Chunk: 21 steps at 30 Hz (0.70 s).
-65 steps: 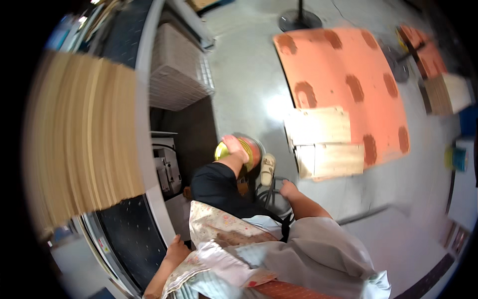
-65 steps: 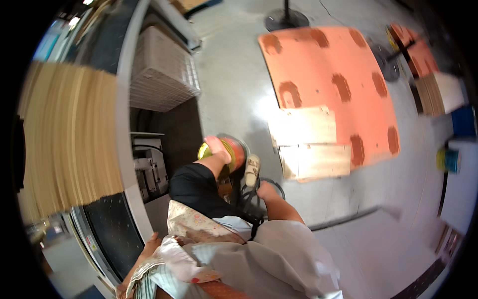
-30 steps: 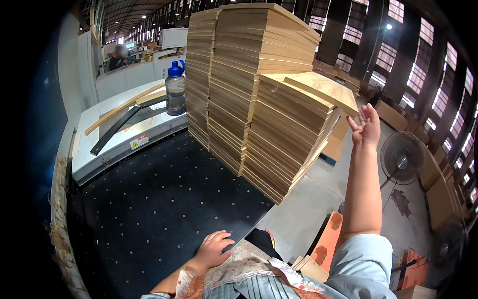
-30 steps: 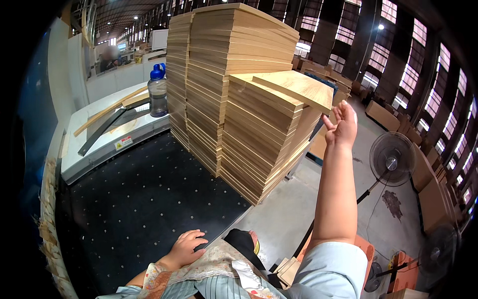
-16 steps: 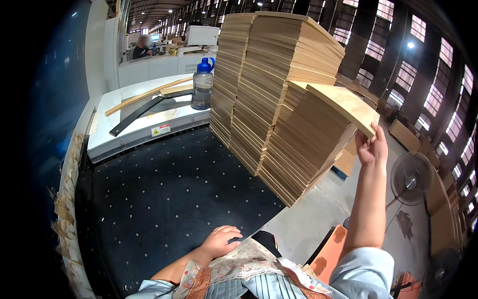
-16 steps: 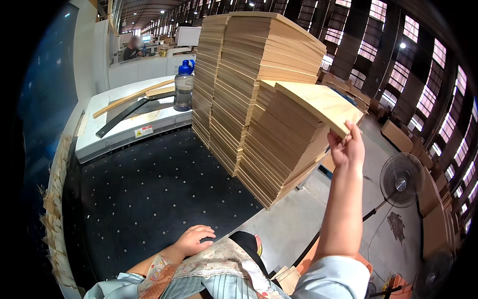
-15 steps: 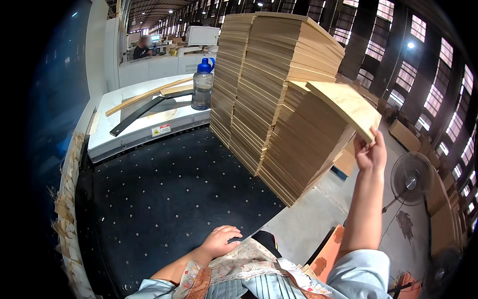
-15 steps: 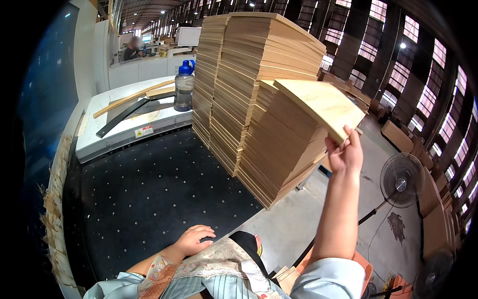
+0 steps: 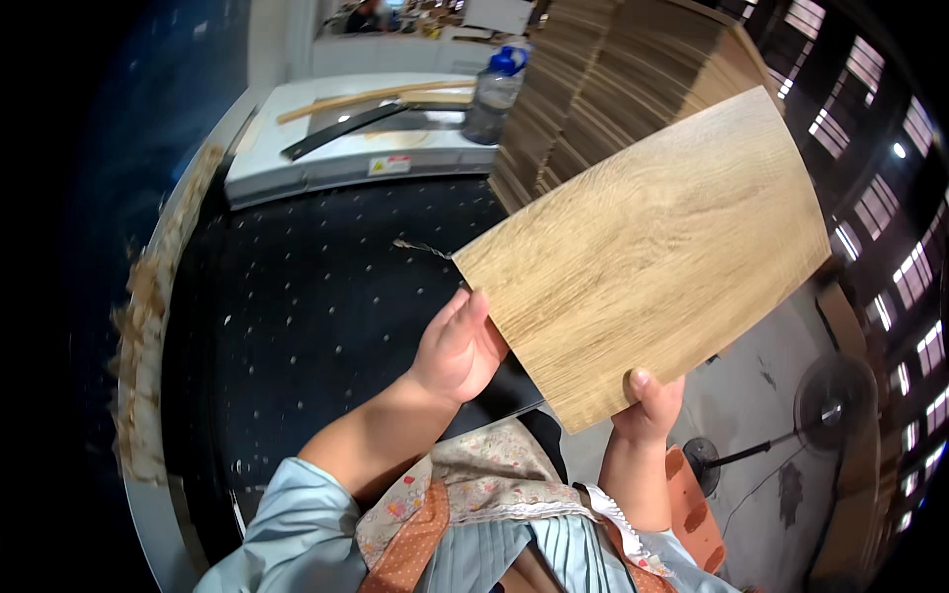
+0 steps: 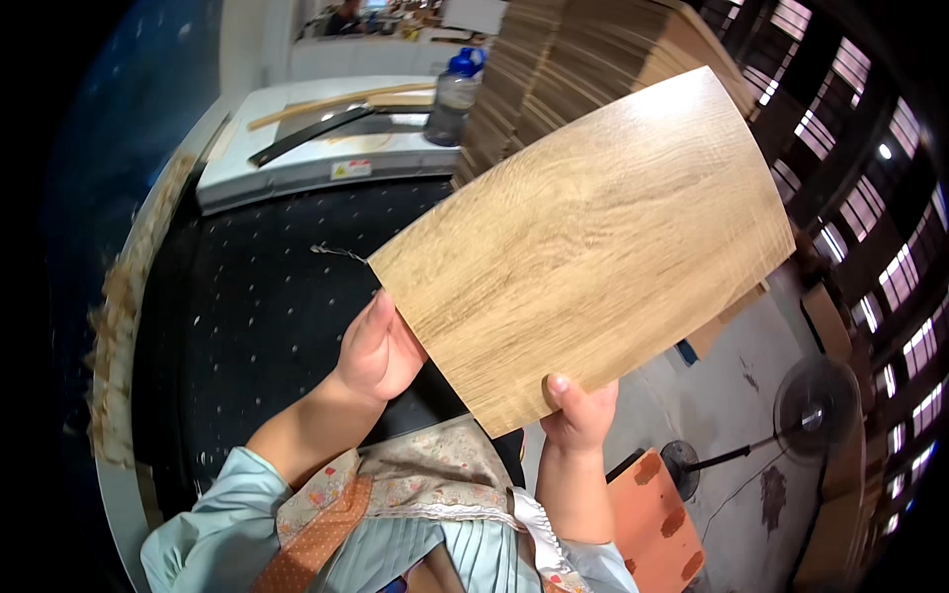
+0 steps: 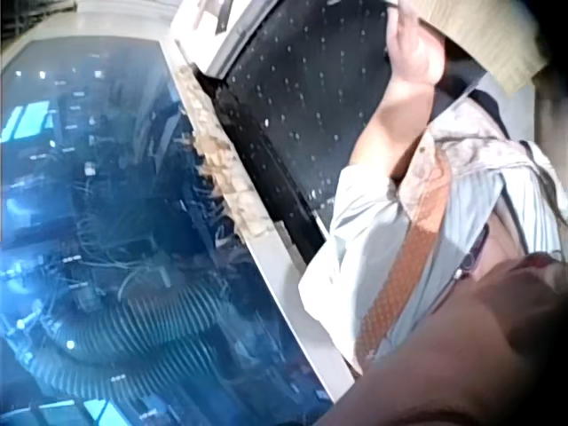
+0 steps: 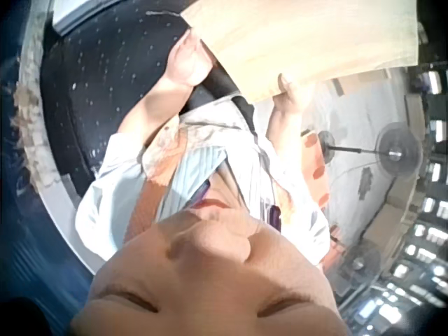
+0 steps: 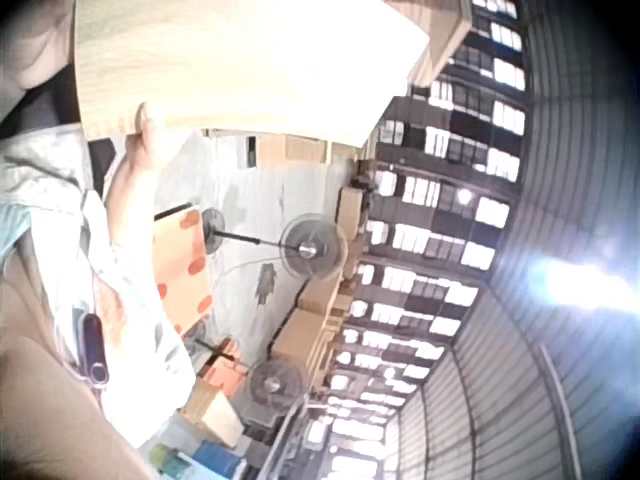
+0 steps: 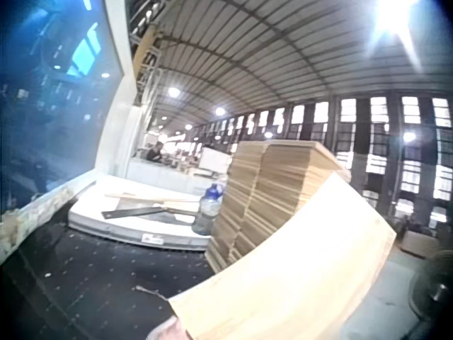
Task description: The person picks up wooden boards from a stack, places them on a workspace to sort them, and then places them into stacks on the floor.
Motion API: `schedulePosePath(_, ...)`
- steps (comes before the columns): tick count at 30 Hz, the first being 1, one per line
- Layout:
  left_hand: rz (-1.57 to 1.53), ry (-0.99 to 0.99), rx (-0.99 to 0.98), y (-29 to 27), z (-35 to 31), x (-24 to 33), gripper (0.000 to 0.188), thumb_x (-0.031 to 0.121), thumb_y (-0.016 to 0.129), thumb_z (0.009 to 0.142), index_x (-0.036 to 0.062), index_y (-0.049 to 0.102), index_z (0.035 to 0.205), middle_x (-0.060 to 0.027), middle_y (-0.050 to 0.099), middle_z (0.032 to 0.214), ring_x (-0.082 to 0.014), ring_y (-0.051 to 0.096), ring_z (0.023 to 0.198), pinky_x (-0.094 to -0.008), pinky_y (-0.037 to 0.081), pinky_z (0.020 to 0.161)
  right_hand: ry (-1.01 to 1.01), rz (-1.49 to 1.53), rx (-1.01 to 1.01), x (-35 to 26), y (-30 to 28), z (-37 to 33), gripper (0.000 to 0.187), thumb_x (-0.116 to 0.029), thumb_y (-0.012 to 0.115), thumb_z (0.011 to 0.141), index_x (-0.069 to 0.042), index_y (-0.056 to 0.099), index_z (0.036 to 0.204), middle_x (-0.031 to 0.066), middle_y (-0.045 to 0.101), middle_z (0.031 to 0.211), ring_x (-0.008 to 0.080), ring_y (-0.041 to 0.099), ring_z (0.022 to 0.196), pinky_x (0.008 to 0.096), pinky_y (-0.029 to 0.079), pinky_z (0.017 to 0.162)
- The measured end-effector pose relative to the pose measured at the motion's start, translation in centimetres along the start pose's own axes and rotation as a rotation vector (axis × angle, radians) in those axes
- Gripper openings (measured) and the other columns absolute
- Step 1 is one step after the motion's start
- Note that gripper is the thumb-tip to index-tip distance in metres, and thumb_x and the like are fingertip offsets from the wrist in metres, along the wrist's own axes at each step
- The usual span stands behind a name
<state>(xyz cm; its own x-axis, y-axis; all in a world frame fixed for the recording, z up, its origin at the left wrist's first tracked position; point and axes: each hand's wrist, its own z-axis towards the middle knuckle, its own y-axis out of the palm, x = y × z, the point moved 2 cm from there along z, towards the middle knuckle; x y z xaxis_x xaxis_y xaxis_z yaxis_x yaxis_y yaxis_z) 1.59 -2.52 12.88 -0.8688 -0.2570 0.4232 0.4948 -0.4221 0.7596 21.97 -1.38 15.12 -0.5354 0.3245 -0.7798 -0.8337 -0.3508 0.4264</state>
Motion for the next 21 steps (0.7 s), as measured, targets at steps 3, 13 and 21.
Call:
schedulePosePath(3,-0.018,0.128,0.196,-1.9,-0.9,1.3,0.043,0.031,0.044,0.097,0.0008,0.041,0.128,-0.0118,0.050,0.128,-0.0208,0.048,0.118,-0.0383,0.037,0.101,0.094,-0.021,0.000,1.9,-0.3,-1.5,0.067,-0.011,0.071,0.070,0.004,0.040,0.127,0.0152,0.054,0.119,0.0270,0.055,0.107,0.0375,0.044,0.091)
schedulePosePath(13,0.431,0.574,0.674,-10.1,-2.3,10.0,0.045,0.025,0.040,0.098,0.0029,0.032,0.136,-0.0196,0.045,0.133,-0.0322,0.050,0.118,-0.0441,0.044,0.097,0.139,-0.080,-0.050,3.6,0.1,-2.9,0.059,-0.010,0.070,0.068,0.003,0.048,0.121,0.0136,0.058,0.114,0.0265,0.056,0.105,0.0376,0.042,0.092)
schedulePosePath(21,-0.110,-0.070,0.143,-8.8,-6.3,4.2,0.084,0.065,0.053,0.081,0.0062,0.036,0.139,-0.0125,0.043,0.139,-0.0283,0.038,0.129,-0.0457,0.028,0.107,0.269,0.030,-0.093,6.1,1.3,-2.4,0.055,-0.007,0.071,0.069,0.001,0.050,0.119,0.0108,0.058,0.113,0.0239,0.057,0.103,0.0369,0.043,0.091)
